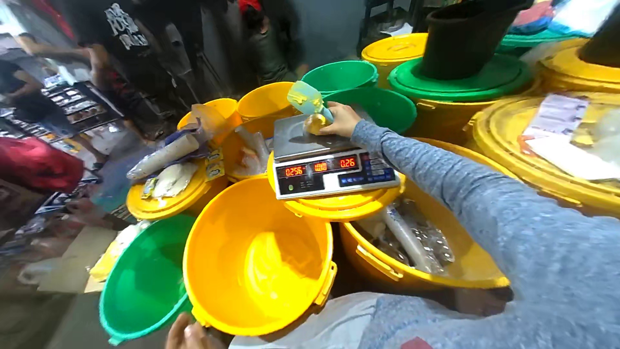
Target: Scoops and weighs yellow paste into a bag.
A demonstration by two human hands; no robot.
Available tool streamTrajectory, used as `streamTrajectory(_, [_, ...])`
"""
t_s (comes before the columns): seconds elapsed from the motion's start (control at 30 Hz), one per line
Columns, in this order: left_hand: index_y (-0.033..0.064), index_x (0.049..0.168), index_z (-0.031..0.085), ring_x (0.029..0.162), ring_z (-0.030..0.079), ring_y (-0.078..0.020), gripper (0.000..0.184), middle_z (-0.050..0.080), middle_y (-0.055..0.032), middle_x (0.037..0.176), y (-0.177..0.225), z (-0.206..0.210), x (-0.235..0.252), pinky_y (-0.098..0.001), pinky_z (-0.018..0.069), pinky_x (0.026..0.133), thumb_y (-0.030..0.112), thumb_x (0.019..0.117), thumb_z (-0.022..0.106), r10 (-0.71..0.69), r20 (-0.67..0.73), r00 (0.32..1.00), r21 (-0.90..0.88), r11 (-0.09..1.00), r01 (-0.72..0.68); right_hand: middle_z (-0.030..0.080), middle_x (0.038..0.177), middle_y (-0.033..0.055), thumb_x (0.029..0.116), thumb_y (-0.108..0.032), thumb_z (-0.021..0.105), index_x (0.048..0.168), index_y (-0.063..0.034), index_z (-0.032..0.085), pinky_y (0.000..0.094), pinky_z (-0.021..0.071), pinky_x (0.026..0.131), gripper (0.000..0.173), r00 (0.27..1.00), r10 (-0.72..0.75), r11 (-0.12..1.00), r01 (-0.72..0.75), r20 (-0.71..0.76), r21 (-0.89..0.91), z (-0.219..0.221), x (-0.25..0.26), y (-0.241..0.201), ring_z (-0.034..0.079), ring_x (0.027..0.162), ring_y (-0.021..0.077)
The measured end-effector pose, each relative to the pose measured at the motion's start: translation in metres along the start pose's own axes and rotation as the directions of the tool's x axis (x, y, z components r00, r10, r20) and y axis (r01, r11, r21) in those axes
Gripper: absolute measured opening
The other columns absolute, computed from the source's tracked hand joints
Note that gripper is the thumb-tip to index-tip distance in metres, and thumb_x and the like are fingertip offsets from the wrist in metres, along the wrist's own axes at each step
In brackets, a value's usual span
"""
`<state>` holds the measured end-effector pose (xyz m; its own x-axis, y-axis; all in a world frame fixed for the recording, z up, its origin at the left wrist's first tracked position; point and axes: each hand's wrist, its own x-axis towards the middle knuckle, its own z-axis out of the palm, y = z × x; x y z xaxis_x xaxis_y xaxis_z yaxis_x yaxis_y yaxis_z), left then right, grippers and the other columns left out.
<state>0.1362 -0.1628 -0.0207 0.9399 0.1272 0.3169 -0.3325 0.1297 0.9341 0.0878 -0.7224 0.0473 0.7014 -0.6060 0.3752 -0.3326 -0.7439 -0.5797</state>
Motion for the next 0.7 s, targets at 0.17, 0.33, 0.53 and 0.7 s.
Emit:
streamTrajectory(0.17, [-0.0064, 0.127, 0.055, 0.106, 0.062, -0.0068, 0.029, 0.064, -0.006, 0.116, 0.0, 0.039, -0.017, -0.0252, 0.054, 0.092, 0.003, 0.1013, 0.045, -0.002, 0.05, 0.999, -0.055, 0.998, 0.004, 0.07, 0.106, 0.0307, 0.075, -0.027, 0.092, 0.111, 0.003, 0.071, 0.0744, 0.0473, 0.093, 0.051, 0.996, 0.066, 0.996, -0.063, -0.052, 0.061, 0.012, 0.001, -0.005, 0.066, 0.104, 0.0504])
streamTrajectory(0.33, [-0.0086, 0.133, 0.051, 0.119, 0.059, -0.0164, 0.038, 0.061, -0.0153, 0.129, 0.012, 0.096, -0.04, -0.0352, 0.0503, 0.103, 0.006, 0.0983, 0.049, -0.135, 0.364, 0.922, -0.152, 0.968, 0.202, 0.065, 0.096, 0.0262, 0.0791, -0.019, 0.09, 0.111, 0.0072, 0.064, 0.0621, 0.0527, 0.08, 0.049, 0.979, 0.2, 0.893, -0.2, 0.042, 0.404, 0.009, -0.06, -0.075, 0.064, 0.087, 0.0373])
streamTrajectory(0.53, [-0.0021, 0.159, -0.005, 0.151, 0.027, -0.0256, 0.104, 0.016, -0.0255, 0.165, 0.025, 0.13, -0.067, -0.0401, 0.0318, 0.119, 0.025, 0.0881, 0.066, -0.112, 0.605, 0.788, -0.253, 0.912, 0.323, 0.069, 0.085, -0.0052, 0.0659, -0.025, 0.088, 0.113, -0.0041, 0.068, 0.0243, 0.0605, 0.071, 0.055, 0.968, 0.014, 0.567, -0.214, 0.251, 0.796, 0.05, -0.189, -0.203, 0.067, 0.074, 0.0029])
streamTrajectory(0.7, [0.003, 0.134, 0.037, 0.097, 0.068, -0.0069, 0.057, 0.065, -0.0026, 0.11, 0.014, 0.091, -0.069, -0.0272, 0.0572, 0.088, 0.012, 0.0824, 0.061, -0.308, 0.269, 0.913, -0.531, 0.743, 0.407, 0.075, 0.112, -0.0024, 0.083, -0.039, 0.078, 0.114, -0.0069, 0.071, 0.0206, 0.0556, 0.085, 0.045, 0.867, -0.345, 0.479, -0.167, 0.36, 0.862, 0.079, -0.226, -0.24, 0.068, 0.093, 0.0012])
